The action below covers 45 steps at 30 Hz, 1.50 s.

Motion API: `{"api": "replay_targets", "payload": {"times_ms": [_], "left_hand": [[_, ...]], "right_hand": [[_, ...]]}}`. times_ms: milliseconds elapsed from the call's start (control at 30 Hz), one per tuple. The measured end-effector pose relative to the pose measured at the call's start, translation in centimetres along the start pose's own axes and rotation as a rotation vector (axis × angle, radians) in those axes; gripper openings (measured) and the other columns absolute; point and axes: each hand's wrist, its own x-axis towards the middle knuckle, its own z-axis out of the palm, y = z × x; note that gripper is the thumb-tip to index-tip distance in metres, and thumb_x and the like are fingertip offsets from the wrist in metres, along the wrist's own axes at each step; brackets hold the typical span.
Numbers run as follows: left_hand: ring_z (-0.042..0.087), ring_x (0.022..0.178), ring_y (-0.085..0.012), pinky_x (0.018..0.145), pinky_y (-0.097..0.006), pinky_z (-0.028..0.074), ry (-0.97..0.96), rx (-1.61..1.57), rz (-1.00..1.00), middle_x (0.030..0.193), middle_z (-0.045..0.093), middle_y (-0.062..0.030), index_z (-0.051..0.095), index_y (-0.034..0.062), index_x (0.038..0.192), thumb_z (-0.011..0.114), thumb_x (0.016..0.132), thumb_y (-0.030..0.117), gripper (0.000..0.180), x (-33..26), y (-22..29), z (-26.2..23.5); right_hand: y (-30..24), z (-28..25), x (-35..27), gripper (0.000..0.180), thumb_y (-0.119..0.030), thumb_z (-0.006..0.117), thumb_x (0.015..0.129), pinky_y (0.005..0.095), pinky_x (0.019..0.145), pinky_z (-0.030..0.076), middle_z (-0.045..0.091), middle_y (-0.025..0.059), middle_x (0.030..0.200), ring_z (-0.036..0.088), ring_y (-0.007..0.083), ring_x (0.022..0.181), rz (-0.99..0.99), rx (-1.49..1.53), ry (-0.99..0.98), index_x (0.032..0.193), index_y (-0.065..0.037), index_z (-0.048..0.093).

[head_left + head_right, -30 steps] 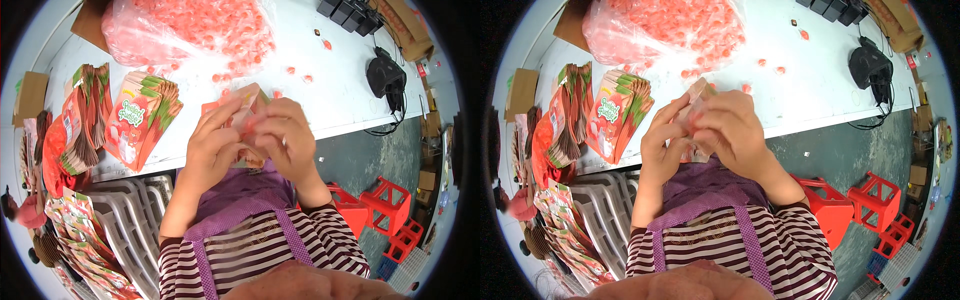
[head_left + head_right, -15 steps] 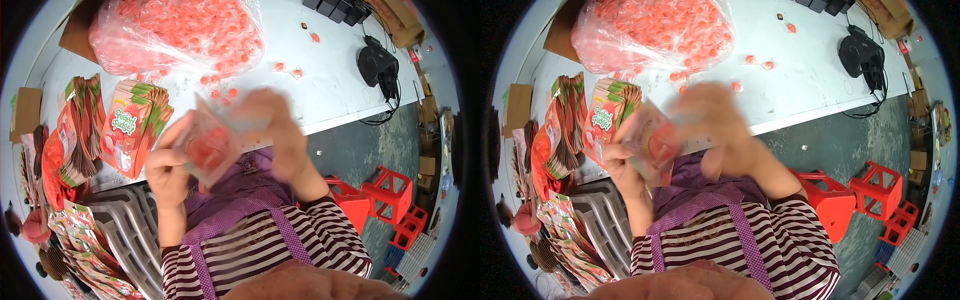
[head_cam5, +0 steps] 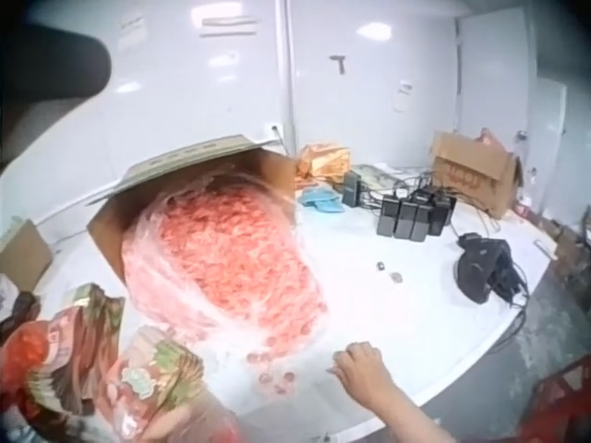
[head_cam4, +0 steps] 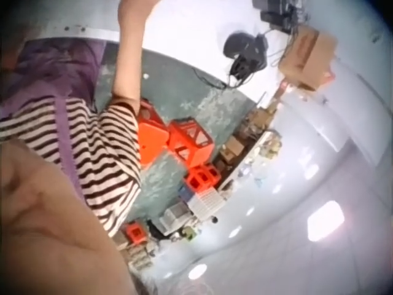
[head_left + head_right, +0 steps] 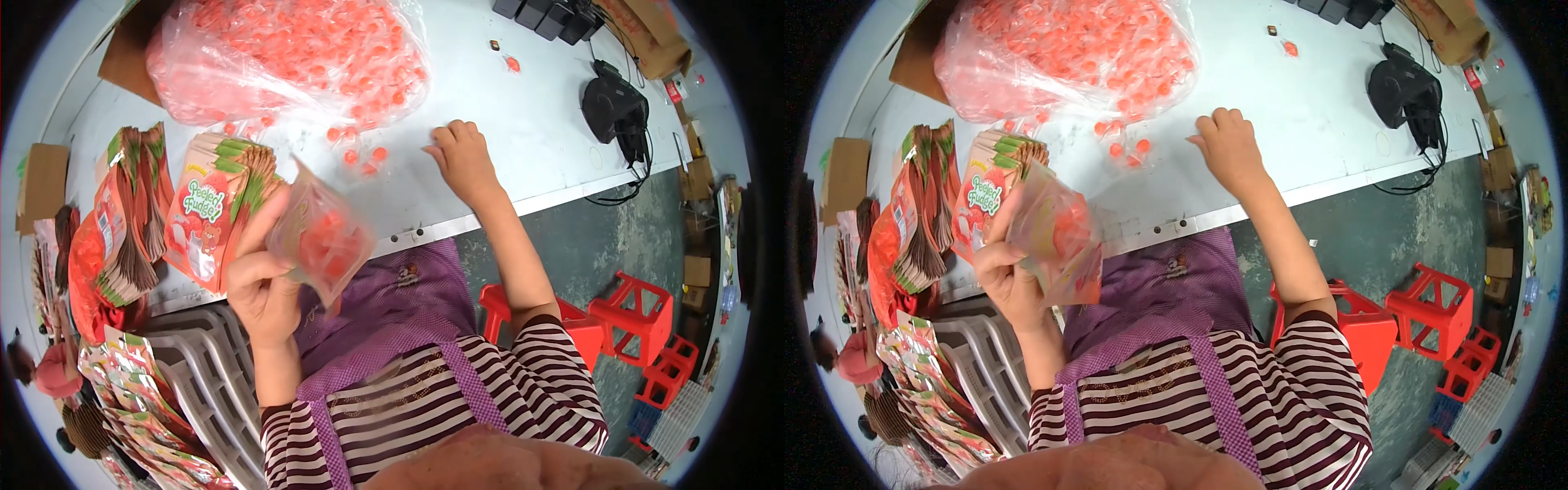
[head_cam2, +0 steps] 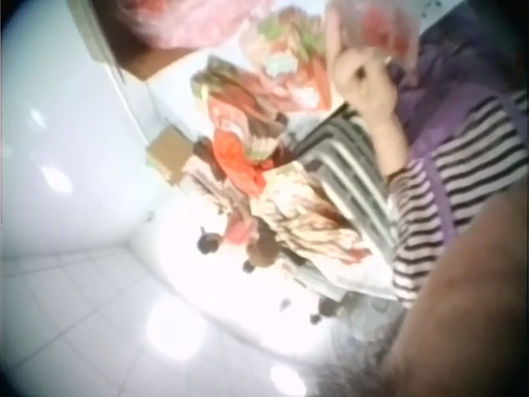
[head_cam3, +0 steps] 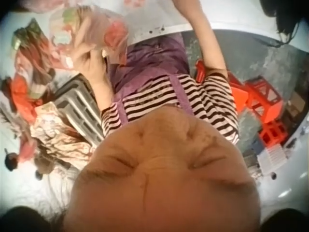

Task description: The person is placing individual pink candies into printed plastic bags and then placing the filled bags onto a white tray for sorting.

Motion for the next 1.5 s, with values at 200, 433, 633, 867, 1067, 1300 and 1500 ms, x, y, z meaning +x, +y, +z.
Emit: {"api": "replay_targets", "payload": {"times_ms": [200,433,633,867,1067,1300,1500], "left_hand": [[0.048,0.118,-0.0364,0.098,-0.042,0.036,-0.185,0.140,0.023,0.128,0.050,-0.0229,0.054,0.0062,0.085,0.065,0.076,0.002,0.014,0.8,-0.4,1.5],[0.046,0.119,-0.0353,0.096,-0.040,0.038,-0.197,0.047,-0.021,0.129,0.048,-0.0208,0.054,0.0050,0.087,0.063,0.073,-0.006,0.021,0.9,-0.5,2.2],[0.044,0.122,-0.0356,0.097,-0.041,0.037,-0.169,-0.091,-0.100,0.130,0.047,-0.0207,0.051,0.0048,0.087,0.063,0.074,-0.005,0.020,0.5,-0.6,2.7],[0.046,0.121,-0.0357,0.099,-0.042,0.037,-0.126,-0.133,-0.026,0.130,0.046,-0.0234,0.050,0.0048,0.087,0.060,0.076,-0.006,0.018,0.6,-0.7,1.6],[0.047,0.116,-0.0430,0.097,-0.050,0.038,-0.256,-0.249,-0.050,0.124,0.044,-0.0349,0.046,0.0063,0.089,0.056,0.090,0.016,0.014,0.3,0.4,0.7],[0.048,0.117,-0.0375,0.098,-0.041,0.038,-0.506,-0.305,-0.090,0.128,0.048,-0.0246,0.050,0.0054,0.084,0.053,0.078,-0.010,0.017,-1.1,2.4,-0.5],[0.040,0.123,-0.0402,0.106,-0.046,0.024,-0.064,-0.501,-0.258,0.131,0.045,-0.0250,0.051,0.0085,0.118,0.073,0.071,0.011,0.052,-3.3,4.2,-1.2]], "right_hand": [[-0.5,-1.0,0.4,0.010,-0.012,0.059,0.085,0.0283,0.061,0.044,0.053,0.0051,0.071,0.053,0.0175,0.068,0.198,0.609,0.338,0.089,-0.004,0.055],[-11.6,-10.4,-0.5,0.021,-0.025,0.044,0.093,0.0252,0.062,0.041,0.052,0.0099,0.087,0.044,0.0114,0.067,-0.245,1.137,0.530,0.092,-0.005,0.051],[-12.1,-10.2,0.5,0.037,-0.038,0.047,0.090,0.0293,0.074,0.044,0.053,0.0112,0.094,0.054,0.0196,0.083,-0.579,0.876,0.267,0.094,-0.002,0.058],[-11.7,-10.2,-0.1,0.056,-0.059,0.055,0.077,0.0438,0.090,0.036,0.060,0.0094,0.095,0.057,0.0265,0.090,-0.597,0.709,0.209,0.091,-0.006,0.062],[-13.1,-12.0,-1.4,0.041,-0.046,0.069,0.068,0.0513,0.099,0.026,0.060,0.0005,0.097,0.054,0.0200,0.100,-0.823,0.564,-0.288,0.089,-0.012,0.062],[-14.4,-13.1,-2.4,0.016,-0.019,0.061,0.068,0.0391,0.096,0.035,0.061,-0.0013,0.093,0.057,0.0163,0.094,-0.771,0.563,-0.502,0.083,-0.014,0.065],[-13.4,-12.2,-3.5,0.022,-0.011,0.059,0.063,0.0351,0.077,0.045,0.059,0.0014,0.084,0.056,0.0196,0.083,-0.790,0.443,-0.162,0.085,-0.011,0.064]]}}
